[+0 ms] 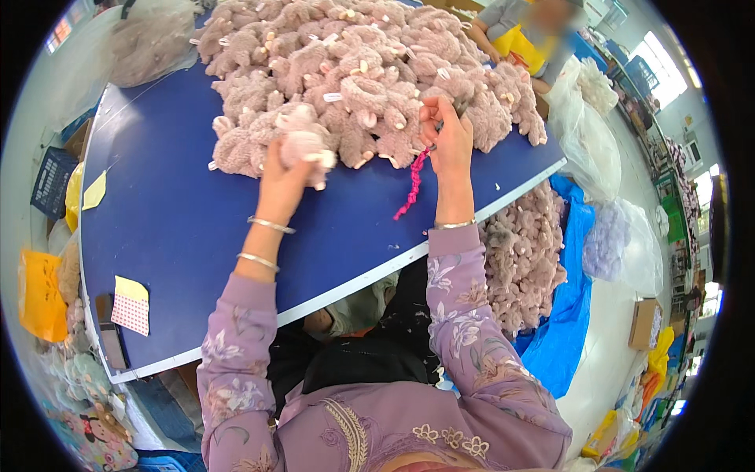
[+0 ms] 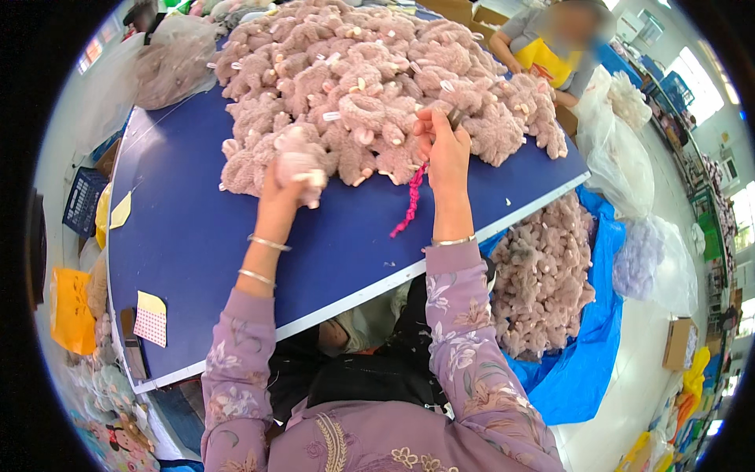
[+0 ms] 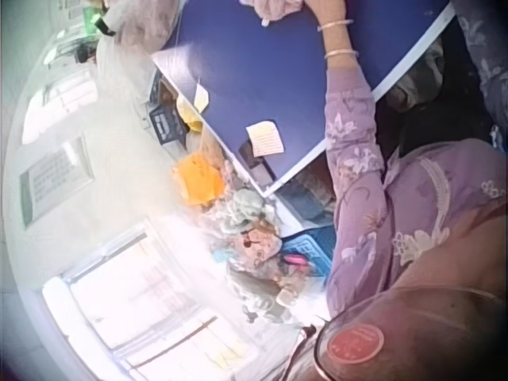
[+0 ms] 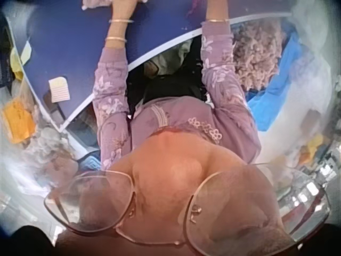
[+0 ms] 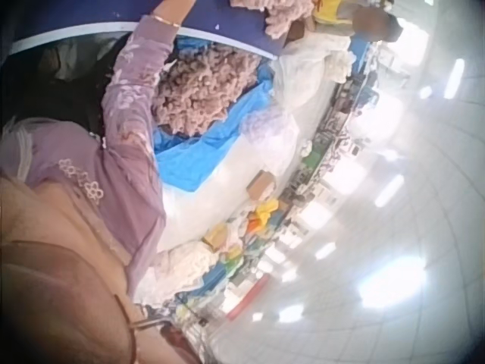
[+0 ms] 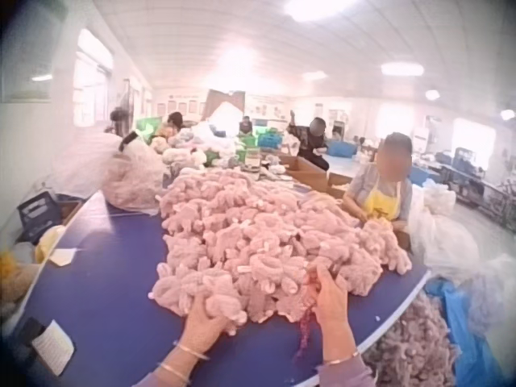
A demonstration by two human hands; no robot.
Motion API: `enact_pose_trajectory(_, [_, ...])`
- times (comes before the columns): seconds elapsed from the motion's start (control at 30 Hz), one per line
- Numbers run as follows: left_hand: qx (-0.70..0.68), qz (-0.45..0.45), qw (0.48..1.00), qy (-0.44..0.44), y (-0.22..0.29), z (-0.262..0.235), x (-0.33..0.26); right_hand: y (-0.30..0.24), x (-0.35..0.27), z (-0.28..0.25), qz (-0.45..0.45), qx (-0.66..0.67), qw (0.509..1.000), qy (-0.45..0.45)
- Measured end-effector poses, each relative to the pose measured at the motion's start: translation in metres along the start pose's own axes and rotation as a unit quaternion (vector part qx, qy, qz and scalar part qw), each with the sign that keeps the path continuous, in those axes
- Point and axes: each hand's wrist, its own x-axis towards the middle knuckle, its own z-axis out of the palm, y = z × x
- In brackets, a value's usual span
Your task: The person empties a large plastic bag of pink stuffed toys onto a blue table. They then pick up individual toys and use a pair of scissors to trim loose threads and threads from the tags. The trimmed toys are placed into a blue bin.
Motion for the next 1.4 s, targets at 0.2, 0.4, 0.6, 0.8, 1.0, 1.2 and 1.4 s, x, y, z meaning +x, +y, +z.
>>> enact_pose_trajectory(0.2, [-0.367, -0.116, 0.908, -0.166, 0.027, -0.007, -0.028, 0.001, -0.033, 0.032, 0.093, -0.224, 0.953, -0.183])
enact_pose_trajectory(0.4, [-0.255, -0.155, 0.942, -0.152, 0.011, -0.009, -0.027, 0.033, -0.064, 0.05, -0.014, -0.221, 0.95, -0.218])
enact_pose_trajectory(0.6, [-0.185, -0.213, 0.944, -0.174, 0.046, 0.011, -0.032, 0.022, -0.067, 0.043, 0.008, -0.29, 0.933, -0.214])
enact_pose_trajectory(0.8, [-0.162, -0.177, 0.965, -0.103, 0.031, 0.013, -0.035, 0.021, -0.068, 0.039, 0.107, -0.051, 0.981, -0.152])
enact_pose_trajectory(1.0, [-0.221, -0.152, 0.957, -0.11, 0.029, 0.009, -0.035, 0.017, -0.063, 0.034, 0.102, -0.124, 0.968, -0.191])
enact_pose_trajectory(1.2, [-0.214, -0.099, 0.971, -0.028, 0.028, 0.018, -0.031, 0.02, -0.068, 0.036, 0.075, -0.215, 0.952, -0.202])
enact_pose_trajectory(1.4, [-0.267, -0.042, 0.962, 0.037, 0.033, 0.02, -0.027, 0.021, -0.063, 0.03, 0.11, -0.028, 0.987, -0.111])
